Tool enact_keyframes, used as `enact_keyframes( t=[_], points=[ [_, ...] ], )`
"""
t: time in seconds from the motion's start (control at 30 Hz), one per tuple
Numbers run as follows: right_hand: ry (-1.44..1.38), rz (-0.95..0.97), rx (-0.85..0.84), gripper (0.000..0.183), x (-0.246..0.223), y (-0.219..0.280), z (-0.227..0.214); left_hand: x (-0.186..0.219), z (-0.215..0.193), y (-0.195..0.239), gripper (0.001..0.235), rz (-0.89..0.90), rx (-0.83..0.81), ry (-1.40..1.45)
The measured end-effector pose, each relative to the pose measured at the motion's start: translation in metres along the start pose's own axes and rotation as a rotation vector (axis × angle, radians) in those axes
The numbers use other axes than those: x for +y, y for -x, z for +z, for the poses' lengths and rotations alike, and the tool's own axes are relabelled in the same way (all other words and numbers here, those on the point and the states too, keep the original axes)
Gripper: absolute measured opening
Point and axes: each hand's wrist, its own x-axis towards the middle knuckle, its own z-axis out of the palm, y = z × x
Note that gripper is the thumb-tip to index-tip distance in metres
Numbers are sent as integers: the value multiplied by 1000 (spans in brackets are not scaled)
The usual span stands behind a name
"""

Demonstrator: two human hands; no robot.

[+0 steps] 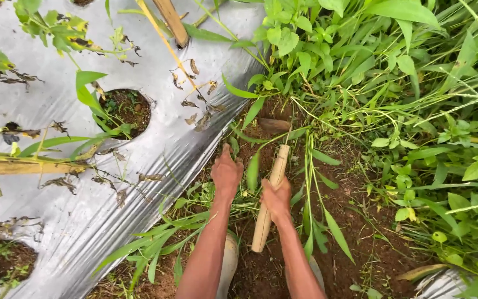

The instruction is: Using a hand hoe to remove weeds from the soil between plastic-covered crop rows in a field.

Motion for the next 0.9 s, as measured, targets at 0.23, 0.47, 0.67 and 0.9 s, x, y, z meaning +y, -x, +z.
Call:
enact_keyframes(
  t=[0.23,0.47,0.67,0.9],
  points=[
    [-186,-87,171,46,9,-31,3,22,16,8,46,49,510,-307],
    [-31,-70,40,51,35,-33,32,8,16,-1,23,239,786,-221],
    [-137,-140,122,32,17,-34,-12,16,33,-38,32,579,862,-101],
    [-108,-67,132,22,37,-40,34,27,32,-31,34,633,894,-22]
  ],
)
